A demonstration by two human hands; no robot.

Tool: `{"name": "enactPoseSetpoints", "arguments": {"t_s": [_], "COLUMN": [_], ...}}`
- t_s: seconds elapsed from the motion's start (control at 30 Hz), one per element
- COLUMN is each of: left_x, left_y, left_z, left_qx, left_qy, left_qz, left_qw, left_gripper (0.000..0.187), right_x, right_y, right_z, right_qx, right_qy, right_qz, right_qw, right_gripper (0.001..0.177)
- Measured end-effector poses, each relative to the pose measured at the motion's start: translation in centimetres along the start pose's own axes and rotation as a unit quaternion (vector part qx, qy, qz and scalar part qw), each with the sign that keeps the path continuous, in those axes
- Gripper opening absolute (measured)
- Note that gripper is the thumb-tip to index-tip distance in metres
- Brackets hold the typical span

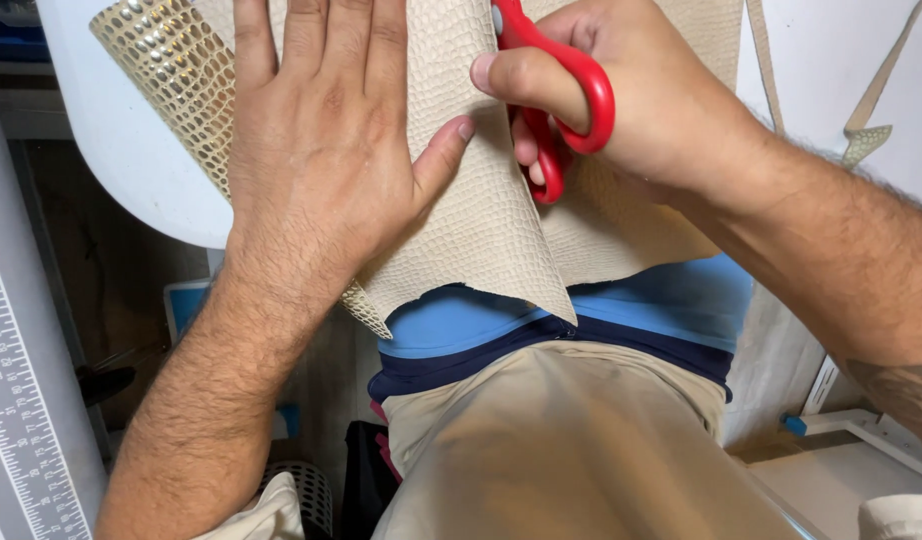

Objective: Tracing a template onto leather and cutting it out with scissors

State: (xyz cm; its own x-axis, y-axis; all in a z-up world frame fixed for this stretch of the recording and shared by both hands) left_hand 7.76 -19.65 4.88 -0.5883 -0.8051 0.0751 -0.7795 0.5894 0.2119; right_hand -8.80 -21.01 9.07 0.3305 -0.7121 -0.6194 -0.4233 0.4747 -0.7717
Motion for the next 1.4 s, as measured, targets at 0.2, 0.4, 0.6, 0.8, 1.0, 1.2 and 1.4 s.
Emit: {"name": "enactPoseSetpoints", "arguments": {"t_s": [0.2, 0.4, 0.6, 0.8, 1.0, 1.2, 1.4], "left_x": [0.3, 0.5, 0.9, 0.9, 1.9, 2.8, 5.6], "left_y": [0.0, 0.3, 0.6, 0.7, 1.0, 2.1, 7.8], "left_z": [0.0, -0.5, -0.7, -0.5, -0.5, -2.1, -4.3], "left_qx": [-0.037, -0.062, -0.060, -0.034, -0.031, -0.073, -0.006], "left_qy": [-0.019, -0.025, -0.032, -0.026, -0.029, -0.050, 0.133], "left_qz": [-0.004, 0.002, -0.007, -0.013, -0.030, -0.052, 0.096], "left_qw": [0.999, 0.998, 0.998, 0.999, 0.999, 0.995, 0.986], "left_gripper": [0.087, 0.086, 0.087, 0.089, 0.092, 0.084, 0.051], "right_x": [0.1, 0.2, 0.2, -1.2, -7.8, -15.0, -19.5], "right_y": [-0.2, 0.2, 0.1, -0.1, 5.7, 11.6, 17.6], "right_z": [0.2, -0.2, -0.4, -1.2, -3.8, -2.1, 0.0], "right_qx": [-0.033, -0.042, -0.011, -0.028, -0.136, -0.141, -0.096], "right_qy": [0.036, 0.052, 0.046, -0.025, -0.040, -0.096, -0.167], "right_qz": [-0.012, -0.005, 0.010, 0.034, 0.077, -0.137, -0.181], "right_qw": [0.999, 0.998, 0.999, 0.999, 0.987, 0.976, 0.965], "right_gripper": [0.040, 0.042, 0.039, 0.048, 0.030, 0.031, 0.032]}}
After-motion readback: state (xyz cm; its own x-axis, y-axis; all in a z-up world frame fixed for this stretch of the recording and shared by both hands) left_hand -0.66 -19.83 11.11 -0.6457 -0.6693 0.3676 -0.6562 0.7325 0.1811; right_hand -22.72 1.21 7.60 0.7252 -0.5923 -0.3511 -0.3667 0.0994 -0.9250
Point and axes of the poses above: each hand's wrist, its own x-axis towards the middle knuckle, its own z-axis out of the palm, y = z × x, the point moved 4 cm from there along x, towards the middle knuckle, and after that the axes turned 8 degrees about -y, right-handed, at the moved point
